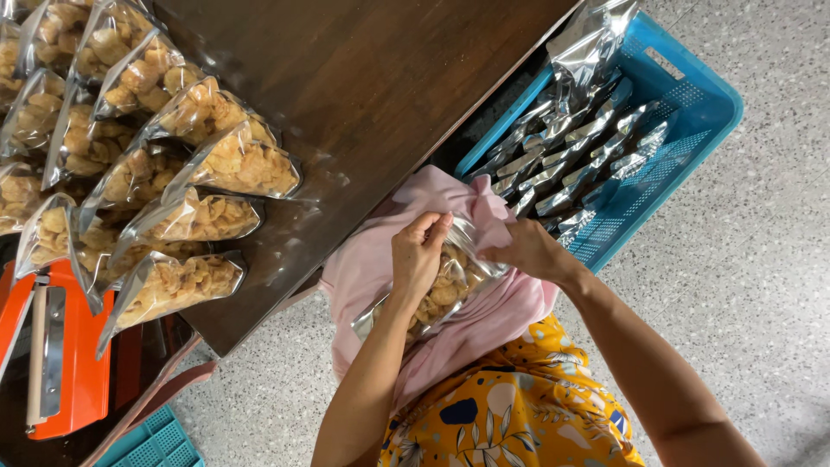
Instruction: The person repeatedly picks up clear plastic bags filled with snacks from a wooden table, places them into silver foil pouches, and seals the pouches. The sealed packages are then placed into a blue plastic basket.
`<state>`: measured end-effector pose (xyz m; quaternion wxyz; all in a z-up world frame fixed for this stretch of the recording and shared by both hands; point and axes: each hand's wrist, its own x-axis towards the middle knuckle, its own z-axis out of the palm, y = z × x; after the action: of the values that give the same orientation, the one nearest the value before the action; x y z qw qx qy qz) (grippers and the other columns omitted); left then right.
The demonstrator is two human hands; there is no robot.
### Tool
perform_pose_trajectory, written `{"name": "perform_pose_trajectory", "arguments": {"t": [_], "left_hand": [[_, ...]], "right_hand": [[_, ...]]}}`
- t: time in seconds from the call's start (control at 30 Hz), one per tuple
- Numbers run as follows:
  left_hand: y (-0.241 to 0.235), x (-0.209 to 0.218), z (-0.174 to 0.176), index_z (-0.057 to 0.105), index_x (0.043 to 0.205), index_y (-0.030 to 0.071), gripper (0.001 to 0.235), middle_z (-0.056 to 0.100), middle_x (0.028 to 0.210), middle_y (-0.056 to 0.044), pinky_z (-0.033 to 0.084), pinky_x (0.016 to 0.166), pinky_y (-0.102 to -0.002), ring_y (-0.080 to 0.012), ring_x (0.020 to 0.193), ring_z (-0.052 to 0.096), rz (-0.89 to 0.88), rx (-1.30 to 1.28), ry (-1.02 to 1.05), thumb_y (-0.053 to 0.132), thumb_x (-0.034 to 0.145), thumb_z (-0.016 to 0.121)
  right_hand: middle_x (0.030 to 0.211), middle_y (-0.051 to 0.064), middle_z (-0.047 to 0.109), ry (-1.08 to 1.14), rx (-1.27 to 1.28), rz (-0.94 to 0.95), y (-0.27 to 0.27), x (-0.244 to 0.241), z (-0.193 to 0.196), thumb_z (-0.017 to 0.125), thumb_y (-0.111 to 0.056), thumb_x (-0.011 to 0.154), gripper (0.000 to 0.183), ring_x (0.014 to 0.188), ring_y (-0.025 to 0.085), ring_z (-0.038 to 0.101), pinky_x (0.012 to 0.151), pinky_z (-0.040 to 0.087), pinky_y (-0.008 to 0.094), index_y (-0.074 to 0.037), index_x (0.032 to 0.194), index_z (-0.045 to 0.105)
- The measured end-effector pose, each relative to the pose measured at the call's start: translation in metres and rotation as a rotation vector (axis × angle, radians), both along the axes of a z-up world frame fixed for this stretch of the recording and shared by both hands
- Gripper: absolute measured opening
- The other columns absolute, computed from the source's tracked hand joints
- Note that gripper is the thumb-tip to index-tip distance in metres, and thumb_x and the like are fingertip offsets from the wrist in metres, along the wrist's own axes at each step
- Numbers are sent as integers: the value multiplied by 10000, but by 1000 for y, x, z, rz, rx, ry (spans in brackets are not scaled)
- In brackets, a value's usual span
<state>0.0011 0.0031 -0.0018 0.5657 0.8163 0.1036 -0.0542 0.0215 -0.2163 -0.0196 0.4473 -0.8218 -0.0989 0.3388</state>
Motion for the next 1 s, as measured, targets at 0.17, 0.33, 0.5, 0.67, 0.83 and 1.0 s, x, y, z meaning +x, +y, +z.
{"name": "perform_pose_trajectory", "arguments": {"t": [0.17, 0.33, 0.5, 0.67, 0.83, 1.0], "left_hand": [[0, 1, 1, 781, 1012, 69, 297, 620, 644, -7, 434, 558, -273, -86, 601, 504, -24, -44, 85, 351, 980, 694], [5, 0, 4, 773, 999, 40, 324, 673, 696, 13, 465, 582, -249, -54, 636, 548, -16, -121, 29, 357, 963, 715], [7, 0, -1, 803, 998, 58, 322, 649, 630, -8, 383, 488, -282, -74, 506, 470, -31, -72, 151, 362, 974, 700], [3, -1, -2, 812, 1027, 78, 292, 685, 629, 35, 354, 425, -284, -45, 450, 443, -45, -102, 120, 332, 970, 679], [6, -5, -2, 813, 1065, 73, 291, 607, 571, -17, 350, 446, -279, -47, 477, 435, -23, -92, 96, 324, 992, 684], [3, -4, -5, 794, 1048, 65, 289, 632, 615, -10, 429, 512, -278, -54, 550, 513, -2, -36, -5, 329, 992, 691]], "right_hand": [[824, 133, 788, -102, 42, 42, -23, -15, -13, 750, -276, 899, 321, 565, 182, 736, 491, 602, 281, 6, 1051, 734], [848, 140, 773, -362, 134, -127, 15, -20, -12, 771, -197, 873, 321, 558, 190, 715, 425, 586, 304, 33, 1081, 689], [971, 165, 755, -400, 488, -120, 28, -12, 4, 713, -187, 1017, 228, 779, 208, 772, 633, 675, 293, 34, 1067, 693], [834, 170, 767, -168, 51, -203, 45, 2, 23, 718, -203, 946, 276, 596, 222, 742, 521, 616, 328, 15, 1111, 688], [970, 140, 783, -142, 396, -212, 40, 4, 16, 732, -160, 956, 260, 765, 166, 767, 697, 657, 290, 4, 1155, 703], [904, 104, 810, -49, 222, -166, 35, 13, -1, 747, -214, 911, 238, 639, 137, 759, 540, 632, 276, -47, 1080, 763]]}}
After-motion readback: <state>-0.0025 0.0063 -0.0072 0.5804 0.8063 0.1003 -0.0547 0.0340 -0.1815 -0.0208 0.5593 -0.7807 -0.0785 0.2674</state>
